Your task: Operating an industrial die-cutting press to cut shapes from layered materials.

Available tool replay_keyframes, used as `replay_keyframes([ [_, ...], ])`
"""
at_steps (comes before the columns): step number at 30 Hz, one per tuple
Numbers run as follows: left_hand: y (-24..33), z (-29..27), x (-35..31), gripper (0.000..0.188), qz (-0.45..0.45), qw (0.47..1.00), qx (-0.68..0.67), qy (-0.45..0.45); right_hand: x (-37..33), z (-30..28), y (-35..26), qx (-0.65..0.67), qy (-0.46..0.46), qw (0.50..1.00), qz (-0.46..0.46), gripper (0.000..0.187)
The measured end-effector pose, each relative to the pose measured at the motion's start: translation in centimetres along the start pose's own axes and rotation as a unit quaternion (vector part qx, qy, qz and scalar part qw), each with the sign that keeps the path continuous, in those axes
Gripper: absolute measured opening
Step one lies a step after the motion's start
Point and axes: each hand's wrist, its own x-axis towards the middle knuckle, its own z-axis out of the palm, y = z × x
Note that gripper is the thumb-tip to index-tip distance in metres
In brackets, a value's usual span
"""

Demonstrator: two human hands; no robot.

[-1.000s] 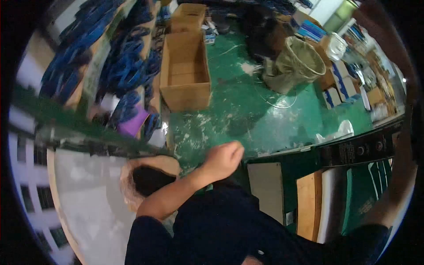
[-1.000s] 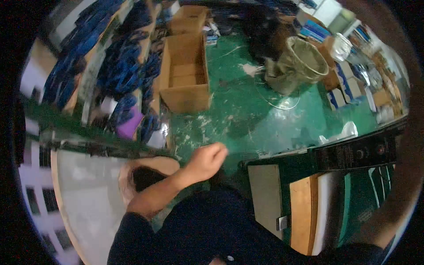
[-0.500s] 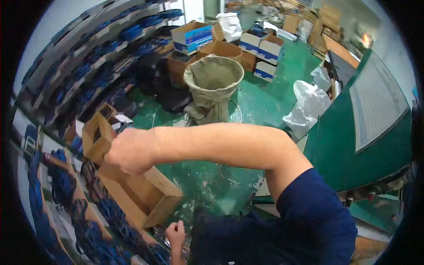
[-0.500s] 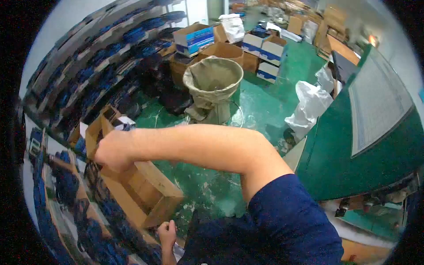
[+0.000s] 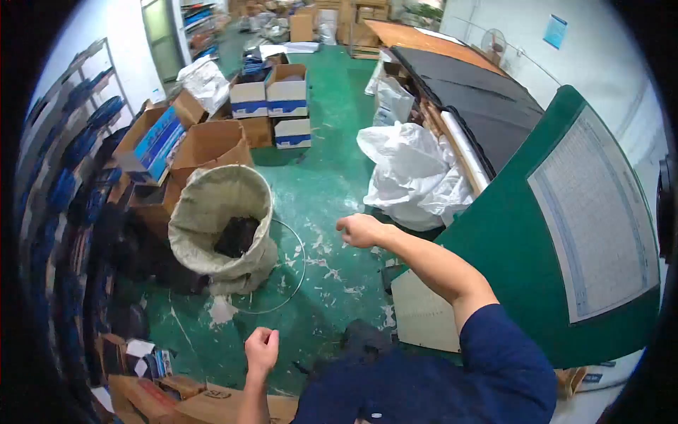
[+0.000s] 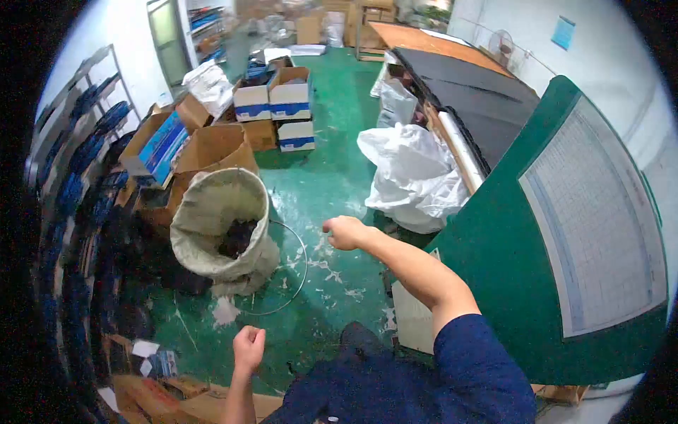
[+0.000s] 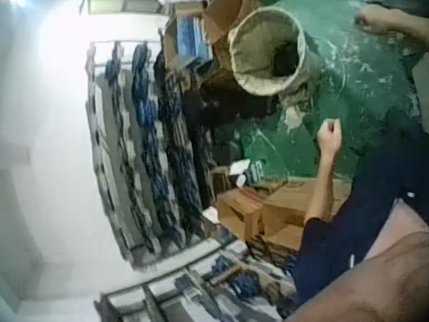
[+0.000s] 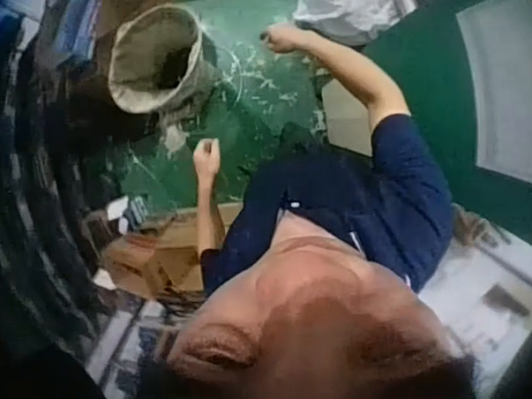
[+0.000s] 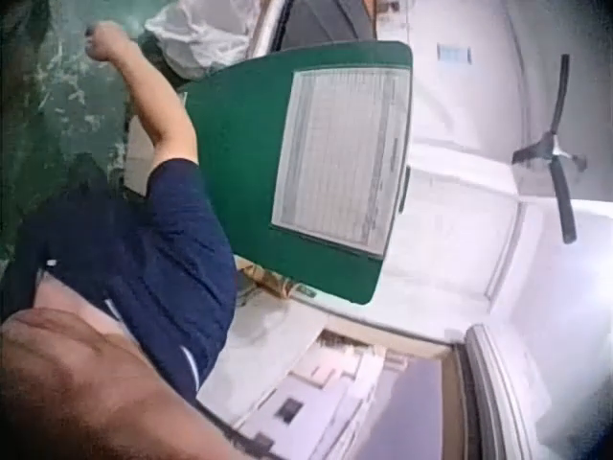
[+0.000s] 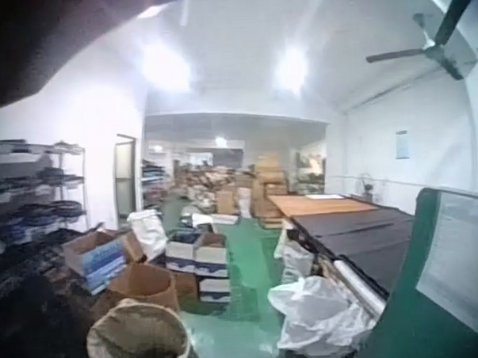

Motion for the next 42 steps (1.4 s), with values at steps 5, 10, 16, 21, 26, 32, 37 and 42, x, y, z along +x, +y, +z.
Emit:
replay_keyframes([
  [5, 5.4, 6.7, 16.8, 0.019, 0.045, 0.990, 0.023, -0.134, 2.8, -2.1, 12.9, 0.034, 0.050, 0.991, 0.122, 0.034],
  [10, 5.9, 17.1, 29.4, 0.017, 0.063, 0.973, -0.008, -0.221, 13.3, -5.5, 22.4, 0.103, 0.069, 0.985, 0.116, 0.034],
  [16, 14.2, 19.7, 44.6, 0.020, 0.079, 0.970, -0.001, -0.228, 27.6, -16.0, 27.3, 0.198, 0.054, 0.976, 0.067, 0.032],
  [21, 11.6, 23.3, 60.8, 0.020, 0.011, 0.977, 0.039, -0.207, 40.9, -22.6, 32.7, 0.316, 0.064, 0.947, 0.015, 0.031],
  [26, 14.7, 30.0, 79.3, 0.018, 0.009, 0.964, 0.025, -0.265, 52.2, -30.1, 42.5, 0.347, 0.028, 0.936, 0.047, 0.034],
  [32, 28.4, 39.5, 104.2, 0.020, 0.131, 0.935, 0.018, -0.329, 61.5, -42.5, 55.2, 0.402, 0.114, 0.900, 0.126, 0.032],
  [37, 38.2, 48.9, 121.0, 0.018, 0.162, 0.912, 0.010, -0.377, 69.3, -52.1, 67.2, 0.324, 0.197, 0.915, 0.136, 0.034],
  [42, 39.9, 59.4, 135.3, 0.017, 0.161, 0.914, -0.018, -0.373, 81.9, -60.7, 79.4, 0.296, 0.185, 0.933, 0.089, 0.034],
])
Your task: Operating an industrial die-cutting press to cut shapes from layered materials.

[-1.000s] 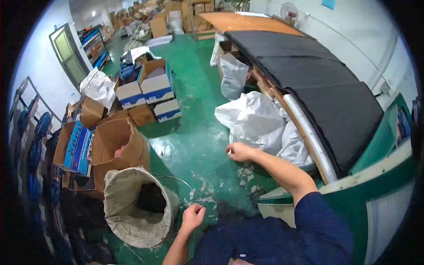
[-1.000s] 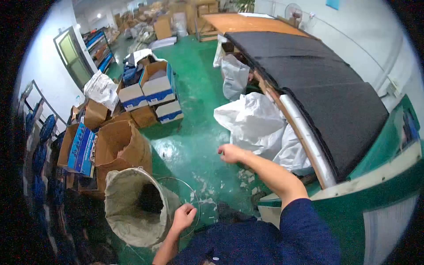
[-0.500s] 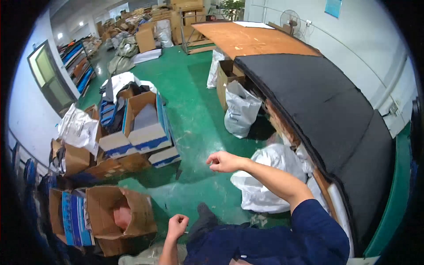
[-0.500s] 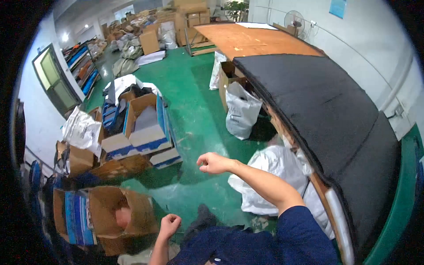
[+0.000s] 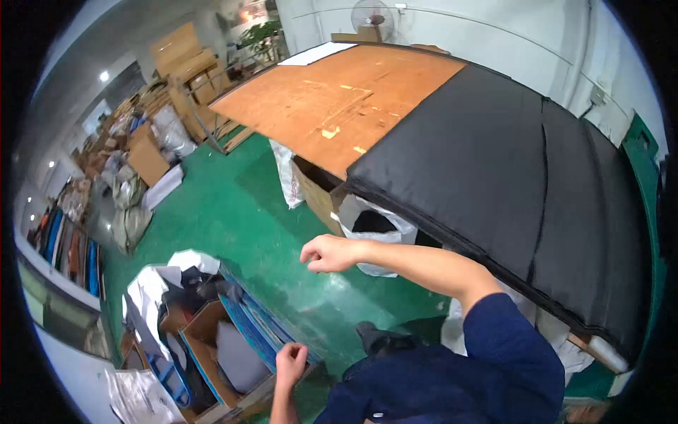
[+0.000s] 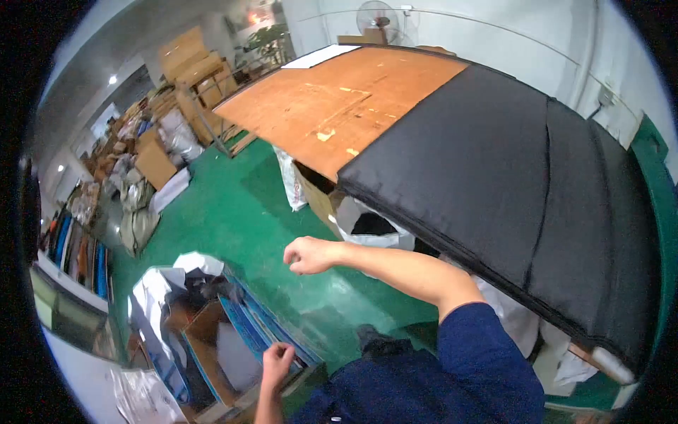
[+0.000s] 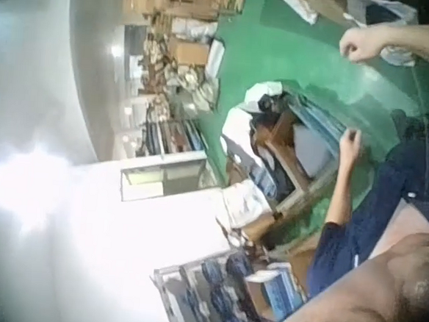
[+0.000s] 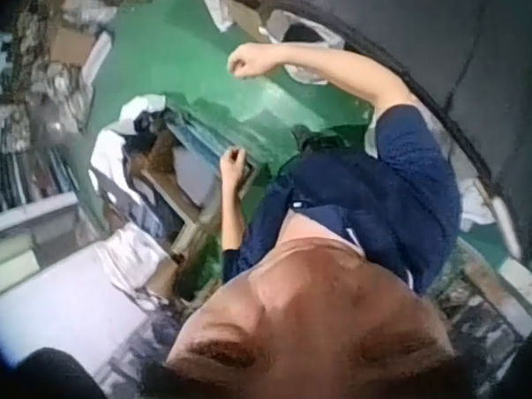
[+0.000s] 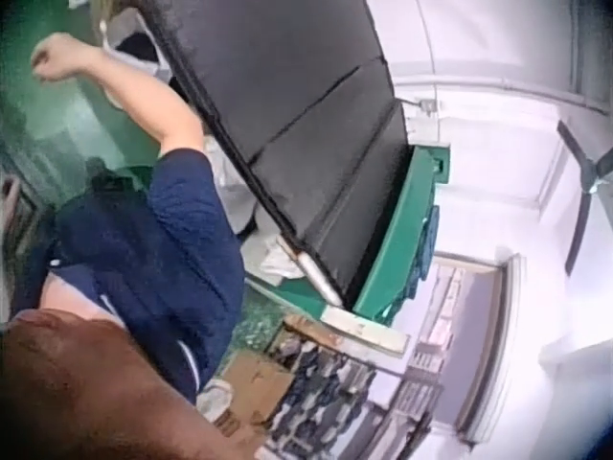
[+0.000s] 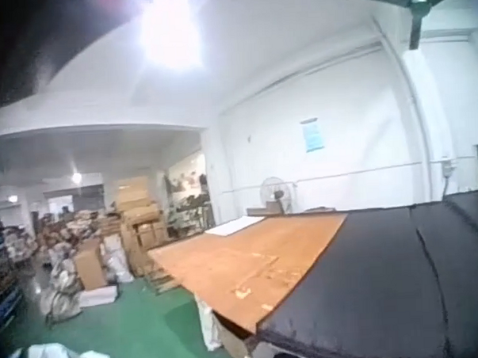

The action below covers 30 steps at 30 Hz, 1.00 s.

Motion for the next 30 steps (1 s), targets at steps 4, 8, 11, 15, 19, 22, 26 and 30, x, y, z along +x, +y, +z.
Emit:
replay_keyframes([
  [4, -0.1, -4.9, 9.6, 0.015, -0.039, 0.999, 0.011, 0.034, 13.0, -5.6, 2.0, -0.042, -0.020, 0.999, -0.011, 0.034],
  [8, -1.4, -11.9, 20.9, 0.016, -0.052, 0.992, 0.088, 0.075, 24.9, -10.9, 3.7, -0.059, -0.023, 0.998, -0.029, 0.032],
  [11, -6.1, -16.8, 30.1, 0.014, -0.113, 0.986, 0.012, 0.119, 34.3, -13.5, 7.7, -0.061, 0.019, 0.997, -0.032, 0.032],
  [15, -10.3, -24.4, 45.8, 0.015, -0.073, 0.987, 0.065, 0.125, 46.2, -20.2, 12.7, -0.009, 0.055, 0.998, 0.029, 0.030],
  [19, -4.3, -29.8, 64.8, 0.015, -0.004, 0.989, 0.108, 0.105, 52.2, -28.8, 18.3, 0.176, 0.221, 0.952, 0.119, 0.026],
  [22, -0.5, -34.3, 76.3, 0.016, 0.021, 0.992, 0.109, 0.069, 55.8, -33.2, 19.2, 0.192, 0.321, 0.908, 0.189, 0.025],
  [26, 4.0, -37.2, 91.3, 0.016, 0.093, 0.991, 0.091, 0.033, 57.4, -39.2, 29.6, 0.141, 0.451, 0.849, 0.236, 0.020],
  [30, 0.7, -40.6, 103.4, 0.015, 0.086, 0.990, 0.106, 0.034, 65.5, -45.1, 36.4, 0.177, 0.552, 0.788, 0.208, 0.012],
])
